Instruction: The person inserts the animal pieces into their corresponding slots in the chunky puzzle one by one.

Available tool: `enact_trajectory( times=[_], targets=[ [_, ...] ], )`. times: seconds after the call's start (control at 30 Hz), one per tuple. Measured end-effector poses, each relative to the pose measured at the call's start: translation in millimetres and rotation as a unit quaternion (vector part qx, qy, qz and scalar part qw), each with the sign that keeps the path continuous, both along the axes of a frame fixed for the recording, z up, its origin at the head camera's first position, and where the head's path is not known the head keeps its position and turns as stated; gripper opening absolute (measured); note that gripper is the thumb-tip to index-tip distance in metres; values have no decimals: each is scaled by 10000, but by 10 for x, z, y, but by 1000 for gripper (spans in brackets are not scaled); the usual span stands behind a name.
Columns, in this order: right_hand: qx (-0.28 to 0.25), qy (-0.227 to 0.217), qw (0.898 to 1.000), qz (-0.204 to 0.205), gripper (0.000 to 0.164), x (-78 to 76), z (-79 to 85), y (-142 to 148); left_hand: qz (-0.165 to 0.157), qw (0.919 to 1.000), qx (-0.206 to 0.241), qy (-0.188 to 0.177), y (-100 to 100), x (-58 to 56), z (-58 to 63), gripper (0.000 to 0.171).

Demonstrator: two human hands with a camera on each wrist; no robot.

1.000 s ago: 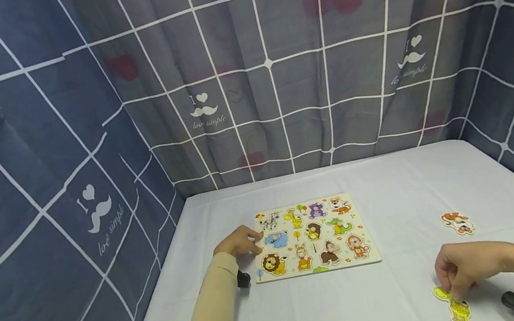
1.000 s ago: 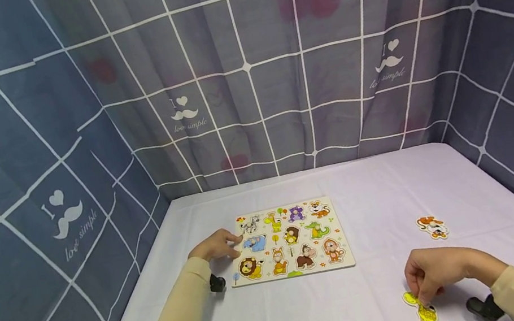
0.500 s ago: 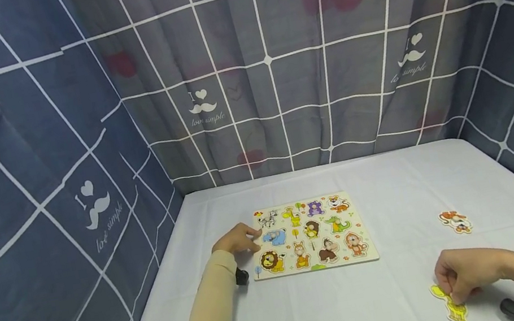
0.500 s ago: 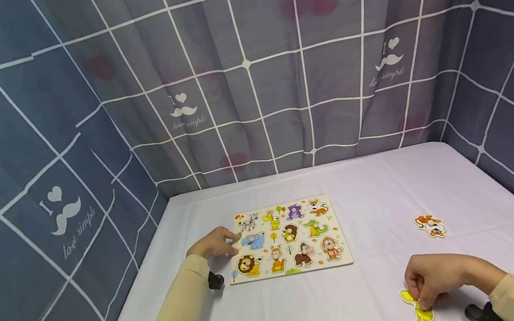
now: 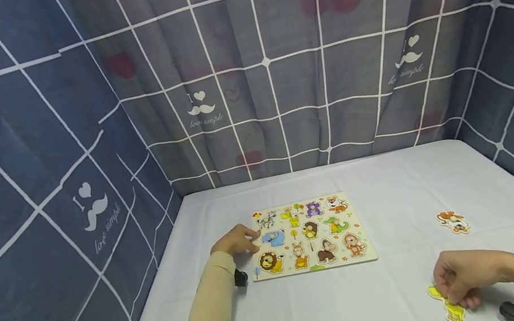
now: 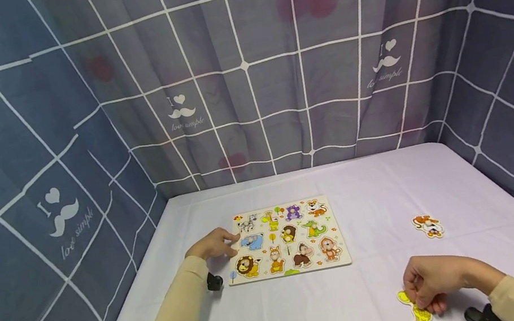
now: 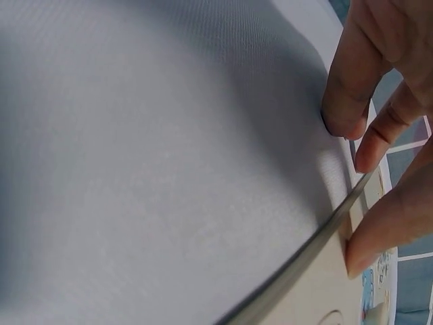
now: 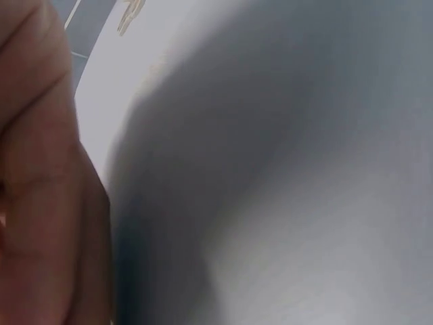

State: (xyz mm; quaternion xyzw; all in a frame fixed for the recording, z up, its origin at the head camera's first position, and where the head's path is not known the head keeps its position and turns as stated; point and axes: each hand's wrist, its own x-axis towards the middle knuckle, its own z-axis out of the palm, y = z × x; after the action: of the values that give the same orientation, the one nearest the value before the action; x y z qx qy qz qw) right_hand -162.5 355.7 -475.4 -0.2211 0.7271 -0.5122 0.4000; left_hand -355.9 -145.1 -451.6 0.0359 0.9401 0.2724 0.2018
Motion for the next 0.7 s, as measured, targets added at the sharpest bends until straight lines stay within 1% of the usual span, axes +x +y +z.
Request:
enact_trajectory(
  times=[0.1, 0.23, 0.4, 0.53, 0.7],
  targets=[
    [-31, -32, 9999, 97, 19, -29, 14, -5, 59, 10000, 12, -39, 4, 4, 7, 56],
    [-19, 68, 9999, 137, 16, -51, 33, -12, 95, 9999, 31, -57, 12, 8, 19, 55],
    [-63, 255, 9996, 55, 14, -70, 44, -36, 147, 9999, 47, -39, 11, 2, 24, 55],
    [54, 311, 9995, -34, 13, -102, 41, -62, 180, 9998, 43, -69, 8, -4, 19, 55],
    [205, 512, 9984, -154, 10, -156, 16, -83, 190, 9998, 59, -79, 10, 1, 7, 55]
  ],
)
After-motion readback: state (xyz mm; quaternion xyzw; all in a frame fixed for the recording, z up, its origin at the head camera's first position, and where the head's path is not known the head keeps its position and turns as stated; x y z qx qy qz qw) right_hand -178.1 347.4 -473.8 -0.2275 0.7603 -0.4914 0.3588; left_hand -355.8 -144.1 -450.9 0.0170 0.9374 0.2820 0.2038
